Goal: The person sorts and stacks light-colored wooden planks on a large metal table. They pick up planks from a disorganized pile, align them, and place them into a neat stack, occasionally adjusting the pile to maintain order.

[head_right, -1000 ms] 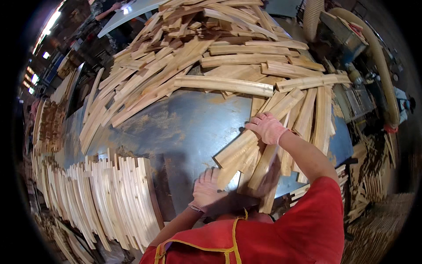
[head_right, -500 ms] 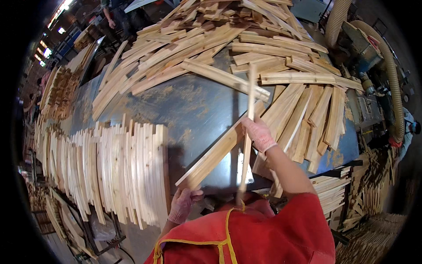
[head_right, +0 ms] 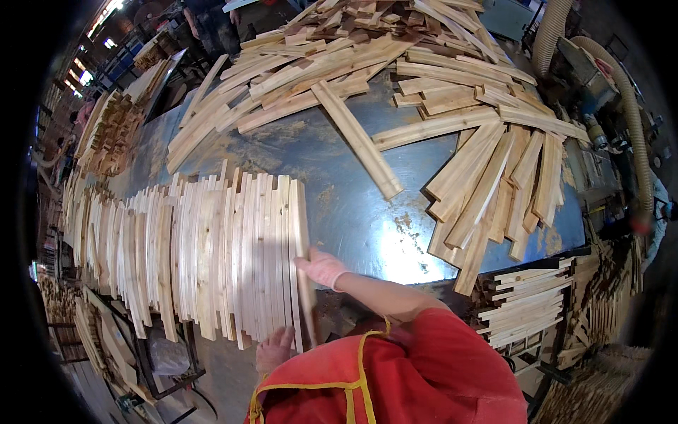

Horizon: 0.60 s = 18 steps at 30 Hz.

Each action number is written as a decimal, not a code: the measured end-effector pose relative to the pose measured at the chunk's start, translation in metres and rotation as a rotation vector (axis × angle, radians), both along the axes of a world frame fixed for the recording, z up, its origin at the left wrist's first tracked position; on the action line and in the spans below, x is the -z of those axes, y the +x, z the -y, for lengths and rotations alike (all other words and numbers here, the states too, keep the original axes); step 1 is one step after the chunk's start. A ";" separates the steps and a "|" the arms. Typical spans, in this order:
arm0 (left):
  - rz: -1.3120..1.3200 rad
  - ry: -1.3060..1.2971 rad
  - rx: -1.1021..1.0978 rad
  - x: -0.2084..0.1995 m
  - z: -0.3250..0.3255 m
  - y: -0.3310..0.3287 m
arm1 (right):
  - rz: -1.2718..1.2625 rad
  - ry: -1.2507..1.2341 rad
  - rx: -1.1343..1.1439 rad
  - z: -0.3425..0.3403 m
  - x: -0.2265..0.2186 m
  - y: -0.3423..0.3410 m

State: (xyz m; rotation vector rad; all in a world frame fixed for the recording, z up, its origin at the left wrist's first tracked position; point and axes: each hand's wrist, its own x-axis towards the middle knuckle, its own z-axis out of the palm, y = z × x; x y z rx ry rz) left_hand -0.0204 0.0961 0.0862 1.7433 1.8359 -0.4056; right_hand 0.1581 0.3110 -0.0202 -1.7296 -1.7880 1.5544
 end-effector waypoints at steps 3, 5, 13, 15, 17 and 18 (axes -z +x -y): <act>0.012 0.346 -0.053 0.004 -0.027 0.014 | 0.031 0.021 -0.302 -0.033 -0.010 0.005; 0.015 0.525 -0.029 0.037 -0.045 0.019 | 0.066 0.130 -0.394 -0.075 -0.029 0.028; -0.225 0.516 0.145 0.059 -0.108 0.051 | 0.695 0.690 0.074 -0.292 -0.029 0.221; -0.162 0.528 0.134 0.051 -0.135 0.067 | 0.837 0.697 -0.169 -0.308 -0.024 0.234; -0.016 0.509 0.038 0.033 -0.192 0.097 | 0.969 0.534 -0.501 -0.318 -0.038 0.240; 0.005 0.524 0.017 0.031 -0.223 0.107 | 0.838 0.473 -0.551 -0.327 -0.035 0.244</act>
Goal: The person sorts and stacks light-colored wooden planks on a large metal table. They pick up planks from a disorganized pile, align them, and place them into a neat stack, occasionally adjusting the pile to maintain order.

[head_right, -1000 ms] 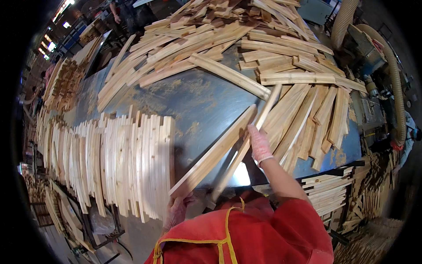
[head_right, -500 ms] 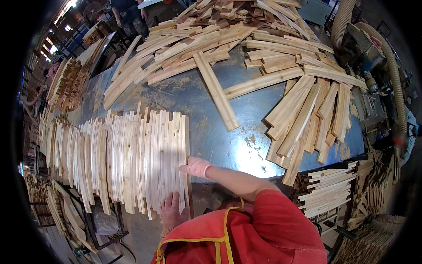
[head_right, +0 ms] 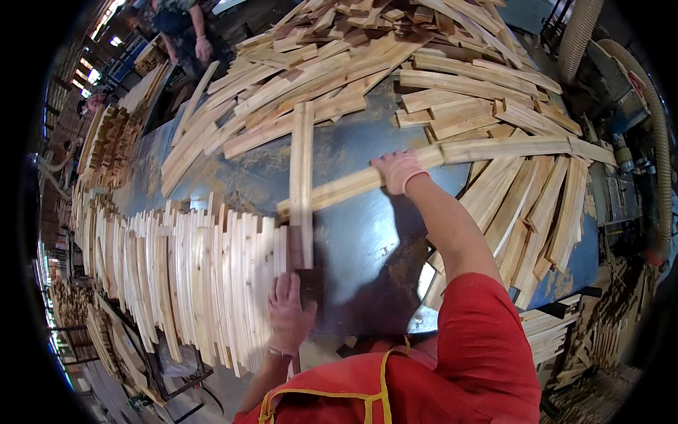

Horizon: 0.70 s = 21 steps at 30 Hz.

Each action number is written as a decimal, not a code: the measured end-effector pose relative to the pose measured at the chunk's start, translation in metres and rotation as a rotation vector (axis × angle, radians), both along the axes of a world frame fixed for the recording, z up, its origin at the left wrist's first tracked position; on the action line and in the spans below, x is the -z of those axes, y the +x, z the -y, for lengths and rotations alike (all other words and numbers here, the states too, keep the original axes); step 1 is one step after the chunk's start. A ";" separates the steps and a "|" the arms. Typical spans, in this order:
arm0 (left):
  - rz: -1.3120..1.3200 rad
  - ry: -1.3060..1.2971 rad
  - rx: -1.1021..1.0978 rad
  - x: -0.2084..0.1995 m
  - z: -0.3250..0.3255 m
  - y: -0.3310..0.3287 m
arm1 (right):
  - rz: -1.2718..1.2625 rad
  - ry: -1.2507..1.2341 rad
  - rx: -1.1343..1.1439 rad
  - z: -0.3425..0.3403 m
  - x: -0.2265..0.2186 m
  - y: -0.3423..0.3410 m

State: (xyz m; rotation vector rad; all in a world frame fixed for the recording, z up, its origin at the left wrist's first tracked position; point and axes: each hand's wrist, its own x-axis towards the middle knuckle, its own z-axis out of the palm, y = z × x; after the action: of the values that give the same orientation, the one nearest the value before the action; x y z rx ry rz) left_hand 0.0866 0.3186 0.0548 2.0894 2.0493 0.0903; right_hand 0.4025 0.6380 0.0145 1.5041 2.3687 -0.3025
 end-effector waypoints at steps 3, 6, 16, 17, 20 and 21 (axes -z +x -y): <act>-0.009 0.091 -0.035 0.007 -0.077 0.019 | 0.249 -0.386 -0.195 0.001 -0.027 -0.019; -0.173 0.153 -0.031 0.034 -0.135 0.020 | 0.175 -0.512 -0.234 0.027 -0.045 0.009; 0.029 -0.116 -0.193 0.038 -0.239 0.062 | 0.193 -0.007 0.156 -0.002 -0.040 0.222; 0.177 -0.033 -0.196 0.038 -0.243 0.061 | 0.213 -0.059 0.111 -0.010 -0.045 0.210; 1.178 -0.180 -0.425 0.035 -0.237 0.051 | 0.037 -0.219 0.135 -0.010 -0.080 0.156; 1.619 -0.281 -0.520 0.031 -0.231 0.050 | -0.054 -0.272 0.176 -0.003 -0.088 0.141</act>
State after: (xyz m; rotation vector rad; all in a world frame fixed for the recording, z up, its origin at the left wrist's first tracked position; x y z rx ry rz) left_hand 0.1363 0.5495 0.0241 0.6086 1.2364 1.0557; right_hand 0.5437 0.6411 0.1022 1.5889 2.1317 -0.6859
